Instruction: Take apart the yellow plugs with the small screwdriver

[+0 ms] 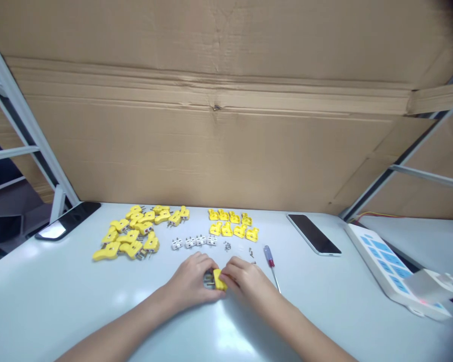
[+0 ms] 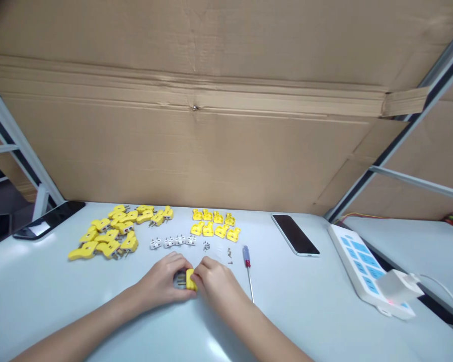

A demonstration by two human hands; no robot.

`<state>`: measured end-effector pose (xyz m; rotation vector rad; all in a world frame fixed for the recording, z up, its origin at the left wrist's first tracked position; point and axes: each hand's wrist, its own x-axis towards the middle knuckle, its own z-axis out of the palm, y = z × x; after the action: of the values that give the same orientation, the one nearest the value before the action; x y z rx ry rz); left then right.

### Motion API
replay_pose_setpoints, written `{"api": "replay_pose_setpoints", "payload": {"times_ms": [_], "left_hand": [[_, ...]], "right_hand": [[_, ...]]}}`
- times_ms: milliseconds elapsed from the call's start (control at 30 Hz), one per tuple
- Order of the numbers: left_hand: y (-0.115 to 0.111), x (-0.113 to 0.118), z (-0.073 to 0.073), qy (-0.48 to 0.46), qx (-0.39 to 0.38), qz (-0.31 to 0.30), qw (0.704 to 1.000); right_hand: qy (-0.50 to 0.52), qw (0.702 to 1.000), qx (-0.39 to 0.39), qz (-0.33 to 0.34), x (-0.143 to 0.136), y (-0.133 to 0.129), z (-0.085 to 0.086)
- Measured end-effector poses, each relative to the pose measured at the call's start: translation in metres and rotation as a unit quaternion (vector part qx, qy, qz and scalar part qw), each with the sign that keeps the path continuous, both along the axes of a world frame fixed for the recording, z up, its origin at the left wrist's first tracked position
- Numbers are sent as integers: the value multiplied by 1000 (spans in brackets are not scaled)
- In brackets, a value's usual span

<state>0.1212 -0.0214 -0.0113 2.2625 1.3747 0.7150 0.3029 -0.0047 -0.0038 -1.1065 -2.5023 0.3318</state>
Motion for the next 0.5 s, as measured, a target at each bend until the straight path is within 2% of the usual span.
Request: {"api": "replay_pose_setpoints", "payload": {"times_ms": [100,200,367,500], "left_hand": [[-3,-1,-1,5,32,25,999],[-6,-3,0,-2,67,35,997],[-7,-4,-4,7,132,43,990],[-5,-7,-8,15,253,31,967]], "right_hand": [[13,999,31,-2,0,-1,-1],[67,998,19,-4,0,0,-3],[130,990,-42,-20,-2,1,-3],[175,975,-128,-52,-4,-2,8]]}}
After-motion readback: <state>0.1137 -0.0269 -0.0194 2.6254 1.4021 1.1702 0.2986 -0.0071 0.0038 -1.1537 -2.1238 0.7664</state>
